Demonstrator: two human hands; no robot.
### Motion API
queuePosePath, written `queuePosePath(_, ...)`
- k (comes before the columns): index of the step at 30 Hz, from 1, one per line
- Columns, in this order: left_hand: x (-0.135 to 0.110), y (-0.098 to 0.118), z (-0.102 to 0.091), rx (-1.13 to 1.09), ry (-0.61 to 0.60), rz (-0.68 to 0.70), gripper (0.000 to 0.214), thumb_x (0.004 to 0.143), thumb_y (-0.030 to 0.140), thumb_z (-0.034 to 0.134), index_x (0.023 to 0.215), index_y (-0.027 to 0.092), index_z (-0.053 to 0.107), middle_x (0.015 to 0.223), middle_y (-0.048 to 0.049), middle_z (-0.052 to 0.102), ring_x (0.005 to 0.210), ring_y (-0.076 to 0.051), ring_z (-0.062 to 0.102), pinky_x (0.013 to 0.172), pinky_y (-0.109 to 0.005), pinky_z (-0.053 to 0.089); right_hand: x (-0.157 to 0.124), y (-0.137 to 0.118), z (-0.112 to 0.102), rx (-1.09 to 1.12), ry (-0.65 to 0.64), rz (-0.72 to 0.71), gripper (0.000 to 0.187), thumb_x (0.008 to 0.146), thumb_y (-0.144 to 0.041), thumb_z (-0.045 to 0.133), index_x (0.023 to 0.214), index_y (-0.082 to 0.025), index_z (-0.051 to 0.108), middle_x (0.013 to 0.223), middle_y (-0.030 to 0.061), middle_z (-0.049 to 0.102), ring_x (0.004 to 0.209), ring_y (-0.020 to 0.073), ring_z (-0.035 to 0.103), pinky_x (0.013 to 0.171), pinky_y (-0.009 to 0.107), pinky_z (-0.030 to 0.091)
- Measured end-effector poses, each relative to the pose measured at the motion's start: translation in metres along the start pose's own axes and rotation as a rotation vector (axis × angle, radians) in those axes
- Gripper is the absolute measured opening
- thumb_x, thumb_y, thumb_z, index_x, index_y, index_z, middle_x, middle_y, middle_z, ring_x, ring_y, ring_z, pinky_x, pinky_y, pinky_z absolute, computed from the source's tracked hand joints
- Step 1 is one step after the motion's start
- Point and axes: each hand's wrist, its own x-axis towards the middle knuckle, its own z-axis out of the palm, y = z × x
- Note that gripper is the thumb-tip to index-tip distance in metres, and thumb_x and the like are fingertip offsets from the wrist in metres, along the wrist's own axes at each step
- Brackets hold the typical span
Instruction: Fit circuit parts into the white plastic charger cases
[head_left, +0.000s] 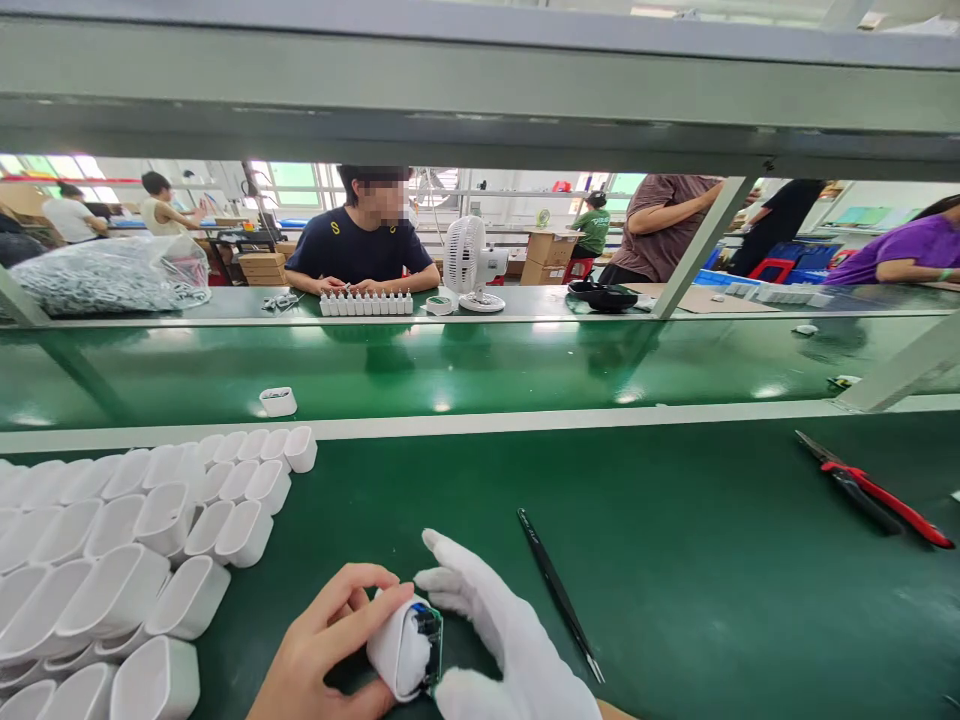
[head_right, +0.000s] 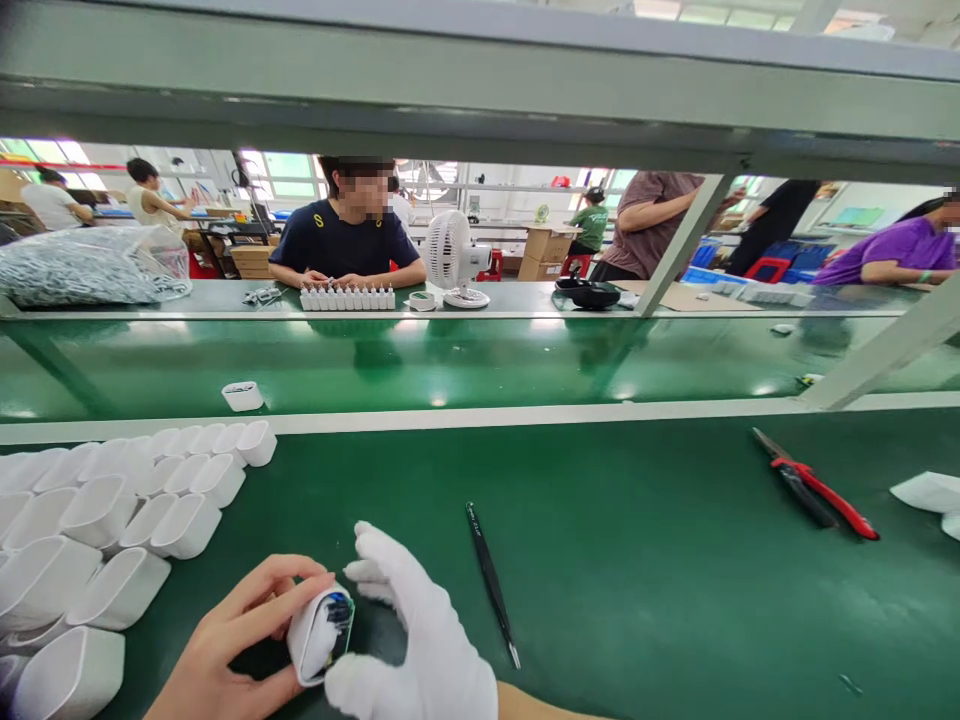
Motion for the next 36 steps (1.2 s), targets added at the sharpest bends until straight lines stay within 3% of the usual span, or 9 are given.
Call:
queuePosePath(4, -0.002, 0.002, 0.000, -0.032, -0.020, 0.085, 0.040, 0.079, 0.014, 0.060, 0.116, 0.029, 0.058, 0.108, -0.0042, 0.059, 0.085, -0.014, 0.061, 0.075, -0.021, 0.050, 0.013, -0.007, 0.007, 0.464, -0.191, 0.339, 0.071, 0.059, -0.048, 0.081, 0.118, -0.018, 0.055, 0.112, 0.0090, 0.059, 0.099, 0.0216, 0.058, 0.089, 0.035, 0.045)
queuePosePath(7, -0.003, 0.003, 0.000, -0.070, -0.052, 0.101, 0.041, 0.079, 0.012, 0.060, 0.116, 0.029, 0.057, 0.109, -0.0037, 0.060, 0.090, -0.014, 0.061, 0.079, -0.019, 0.049, 0.020, -0.016, 0.013, 0.523, -0.167, 0.442, 0.043, 0.054, -0.034, 0.083, 0.086, -0.014, 0.062, 0.079, 0.0010, 0.060, 0.074, 0.0141, 0.057, 0.073, 0.029, 0.045)
queuePosePath(12, -0.002, 0.007, 0.002, -0.098, -0.087, 0.058, 0.046, 0.079, 0.008, 0.057, 0.116, 0.033, 0.057, 0.114, -0.0011, 0.062, 0.096, -0.013, 0.062, 0.086, -0.018, 0.048, 0.018, -0.027, 0.018, 0.423, -0.060, 0.479, 0.034, 0.057, -0.028, 0.076, 0.085, -0.016, 0.059, 0.075, -0.0002, 0.058, 0.069, 0.0133, 0.053, 0.065, 0.026, 0.043)
queuePosePath(17, 0.002, 0.008, -0.001, -0.104, -0.180, -0.181, 0.050, 0.073, 0.013, 0.057, 0.120, 0.030, 0.057, 0.114, -0.0008, 0.064, 0.101, -0.017, 0.062, 0.092, -0.025, 0.049, 0.022, -0.051, -0.013, -0.456, 0.040, 0.308, 0.031, 0.085, -0.040, 0.045, 0.063, -0.019, 0.052, 0.064, 0.0012, 0.052, 0.066, 0.0164, 0.052, 0.065, 0.029, 0.040)
queuePosePath(22, 0.003, 0.010, -0.004, -0.142, -0.204, -0.388, 0.064, 0.071, 0.012, 0.050, 0.131, 0.032, 0.045, 0.113, 0.0003, 0.063, 0.104, -0.016, 0.059, 0.091, -0.026, 0.049, 0.028, -0.068, -0.069, -1.192, 0.159, 0.750, 0.038, 0.075, -0.039, 0.059, 0.047, -0.020, 0.041, 0.047, 0.0006, 0.043, 0.045, 0.0166, 0.045, 0.050, 0.030, 0.032)
queuePosePath(26, 0.005, 0.011, -0.005, -0.194, -0.219, -0.464, 0.058, 0.073, 0.017, 0.053, 0.129, 0.033, 0.048, 0.113, 0.0006, 0.063, 0.104, -0.018, 0.059, 0.085, -0.024, 0.050, 0.029, -0.060, -0.076, -0.905, -0.012, 0.903, 0.026, 0.069, -0.020, 0.060, 0.050, -0.020, 0.041, 0.041, -0.0040, 0.041, 0.035, 0.0101, 0.036, 0.042, 0.025, 0.029)
queuePosePath(29, 0.008, 0.011, -0.006, -0.216, -0.251, -0.494, 0.050, 0.075, 0.019, 0.055, 0.123, 0.032, 0.054, 0.108, 0.0010, 0.064, 0.099, -0.017, 0.060, 0.079, -0.021, 0.050, 0.031, -0.052, -0.058, -0.400, 0.045, 0.799, 0.011, 0.067, -0.021, 0.059, 0.069, -0.020, 0.049, 0.044, -0.0065, 0.047, 0.037, 0.0097, 0.044, 0.042, 0.021, 0.033)
queuePosePath(33, 0.009, 0.011, -0.006, -0.272, -0.329, -0.459, 0.041, 0.075, 0.019, 0.058, 0.114, 0.032, 0.062, 0.102, 0.0023, 0.065, 0.094, -0.015, 0.061, 0.081, -0.019, 0.049, 0.031, -0.040, -0.031, 0.269, 0.157, 0.564, 0.041, 0.060, -0.034, 0.070, 0.093, -0.018, 0.050, 0.057, -0.0052, 0.059, 0.041, 0.0097, 0.053, 0.046, 0.021, 0.041)
queuePosePath(36, 0.007, 0.011, -0.006, -0.283, -0.351, -0.412, 0.039, 0.076, 0.021, 0.059, 0.113, 0.031, 0.062, 0.099, 0.0015, 0.066, 0.093, -0.015, 0.061, 0.082, -0.019, 0.049, 0.028, -0.026, -0.018, 0.445, 0.158, 0.488, 0.049, 0.056, -0.050, 0.077, 0.081, -0.017, 0.049, 0.057, -0.0018, 0.061, 0.042, 0.0116, 0.056, 0.044, 0.022, 0.041)
